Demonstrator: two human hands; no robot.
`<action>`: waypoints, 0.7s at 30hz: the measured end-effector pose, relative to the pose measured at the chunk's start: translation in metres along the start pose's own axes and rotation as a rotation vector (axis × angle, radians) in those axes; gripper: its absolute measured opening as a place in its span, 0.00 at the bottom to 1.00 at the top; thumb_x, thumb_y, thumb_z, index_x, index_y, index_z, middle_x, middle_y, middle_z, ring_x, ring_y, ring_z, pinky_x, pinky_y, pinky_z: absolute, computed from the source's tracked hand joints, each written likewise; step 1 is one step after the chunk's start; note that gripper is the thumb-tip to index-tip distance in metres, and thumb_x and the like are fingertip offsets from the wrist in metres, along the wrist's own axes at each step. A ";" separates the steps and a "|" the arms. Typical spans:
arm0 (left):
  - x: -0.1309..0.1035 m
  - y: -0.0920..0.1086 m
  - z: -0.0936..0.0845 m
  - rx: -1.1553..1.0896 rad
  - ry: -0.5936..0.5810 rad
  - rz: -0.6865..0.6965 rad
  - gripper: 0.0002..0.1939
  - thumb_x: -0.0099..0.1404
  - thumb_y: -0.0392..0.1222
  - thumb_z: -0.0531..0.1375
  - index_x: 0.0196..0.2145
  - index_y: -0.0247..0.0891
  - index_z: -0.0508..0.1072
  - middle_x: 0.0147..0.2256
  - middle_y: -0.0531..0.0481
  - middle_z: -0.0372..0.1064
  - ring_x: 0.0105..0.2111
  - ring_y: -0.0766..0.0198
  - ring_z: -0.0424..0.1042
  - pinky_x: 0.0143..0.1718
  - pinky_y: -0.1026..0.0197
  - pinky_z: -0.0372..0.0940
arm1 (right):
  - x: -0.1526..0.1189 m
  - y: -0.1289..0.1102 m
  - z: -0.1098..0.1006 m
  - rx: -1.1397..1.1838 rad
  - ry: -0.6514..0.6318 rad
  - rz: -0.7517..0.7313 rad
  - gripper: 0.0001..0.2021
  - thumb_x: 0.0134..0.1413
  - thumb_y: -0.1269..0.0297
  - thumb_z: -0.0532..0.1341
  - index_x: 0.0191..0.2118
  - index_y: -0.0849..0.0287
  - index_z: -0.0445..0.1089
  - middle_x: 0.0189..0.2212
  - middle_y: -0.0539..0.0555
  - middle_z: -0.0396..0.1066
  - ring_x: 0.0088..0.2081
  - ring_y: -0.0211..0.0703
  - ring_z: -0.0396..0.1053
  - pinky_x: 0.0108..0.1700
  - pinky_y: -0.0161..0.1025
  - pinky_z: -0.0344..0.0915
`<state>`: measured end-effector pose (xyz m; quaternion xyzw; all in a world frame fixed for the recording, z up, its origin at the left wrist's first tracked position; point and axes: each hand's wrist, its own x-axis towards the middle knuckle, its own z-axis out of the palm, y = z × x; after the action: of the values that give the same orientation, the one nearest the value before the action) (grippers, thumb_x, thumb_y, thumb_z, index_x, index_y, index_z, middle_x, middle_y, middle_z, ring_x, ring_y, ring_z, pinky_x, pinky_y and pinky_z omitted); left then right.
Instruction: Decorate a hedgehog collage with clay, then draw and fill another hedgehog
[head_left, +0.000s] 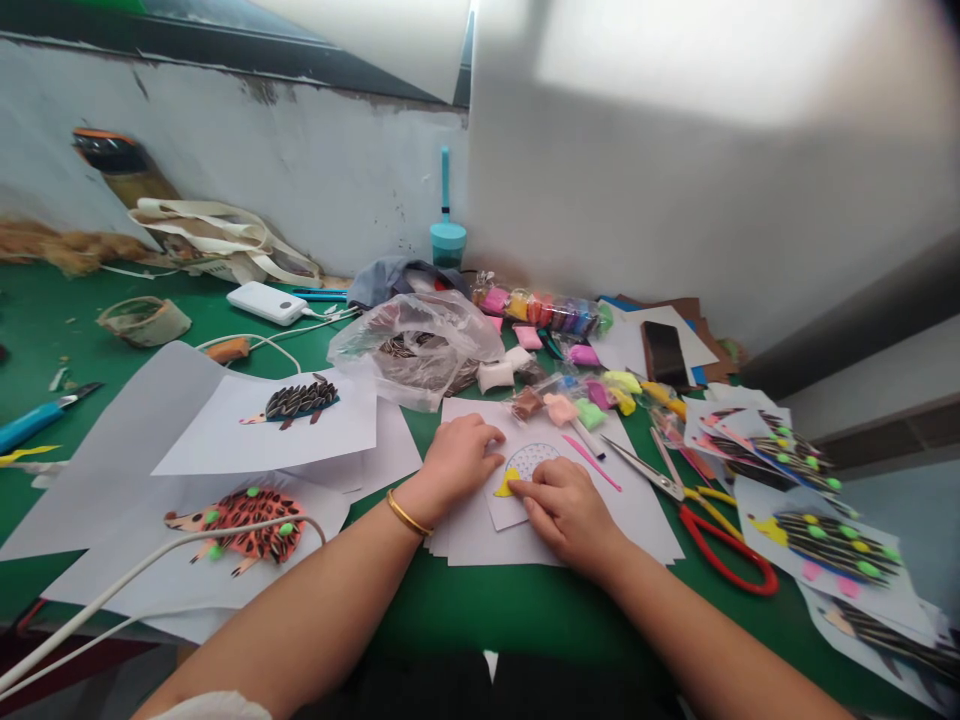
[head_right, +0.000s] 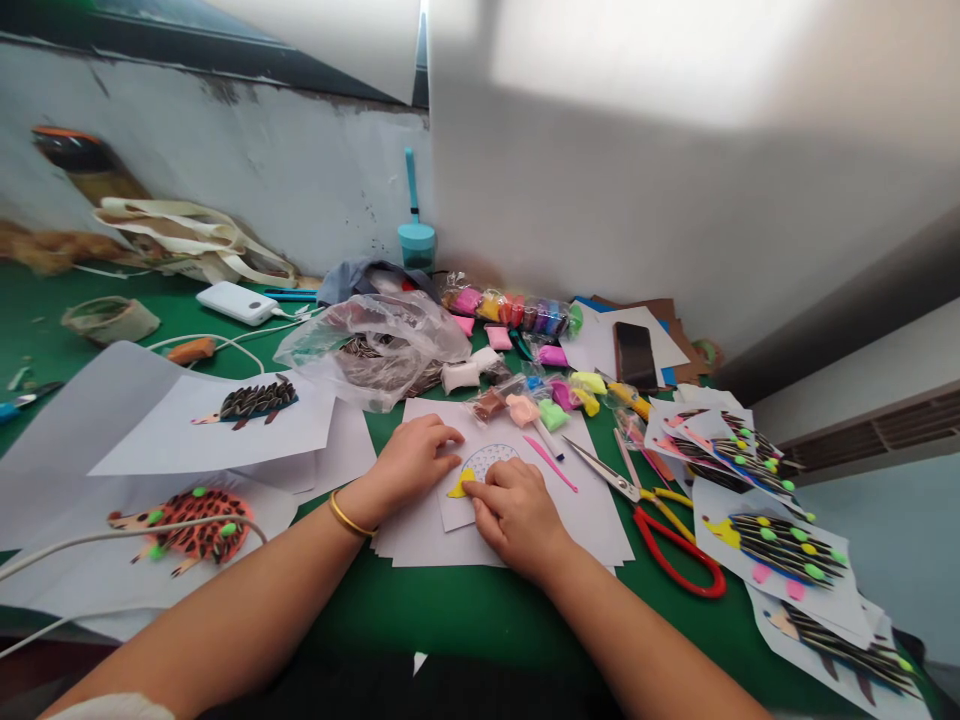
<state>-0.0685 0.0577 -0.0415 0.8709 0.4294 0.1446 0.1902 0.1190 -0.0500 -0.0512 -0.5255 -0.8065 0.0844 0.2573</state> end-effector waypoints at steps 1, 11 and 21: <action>0.000 0.000 0.000 0.001 0.004 0.003 0.12 0.61 0.44 0.64 0.44 0.46 0.78 0.41 0.49 0.71 0.42 0.58 0.71 0.43 0.57 0.62 | 0.000 -0.001 0.000 -0.002 -0.001 -0.007 0.14 0.61 0.67 0.56 0.45 0.54 0.77 0.33 0.55 0.67 0.37 0.45 0.62 0.41 0.45 0.55; 0.000 -0.001 0.002 -0.002 0.014 0.007 0.12 0.60 0.44 0.64 0.43 0.46 0.78 0.40 0.50 0.71 0.41 0.58 0.71 0.43 0.56 0.61 | -0.001 0.000 -0.001 0.000 0.002 -0.043 0.14 0.61 0.67 0.56 0.44 0.53 0.78 0.32 0.54 0.67 0.36 0.44 0.62 0.40 0.44 0.53; 0.001 0.002 -0.001 -0.003 -0.002 -0.013 0.12 0.61 0.44 0.63 0.44 0.46 0.78 0.41 0.49 0.71 0.42 0.58 0.71 0.44 0.56 0.61 | 0.000 -0.005 -0.002 -0.019 -0.052 -0.093 0.14 0.59 0.68 0.57 0.47 0.52 0.77 0.33 0.54 0.67 0.37 0.44 0.61 0.40 0.44 0.52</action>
<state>-0.0675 0.0578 -0.0394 0.8680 0.4346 0.1432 0.1928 0.1156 -0.0520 -0.0477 -0.4875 -0.8373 0.0780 0.2349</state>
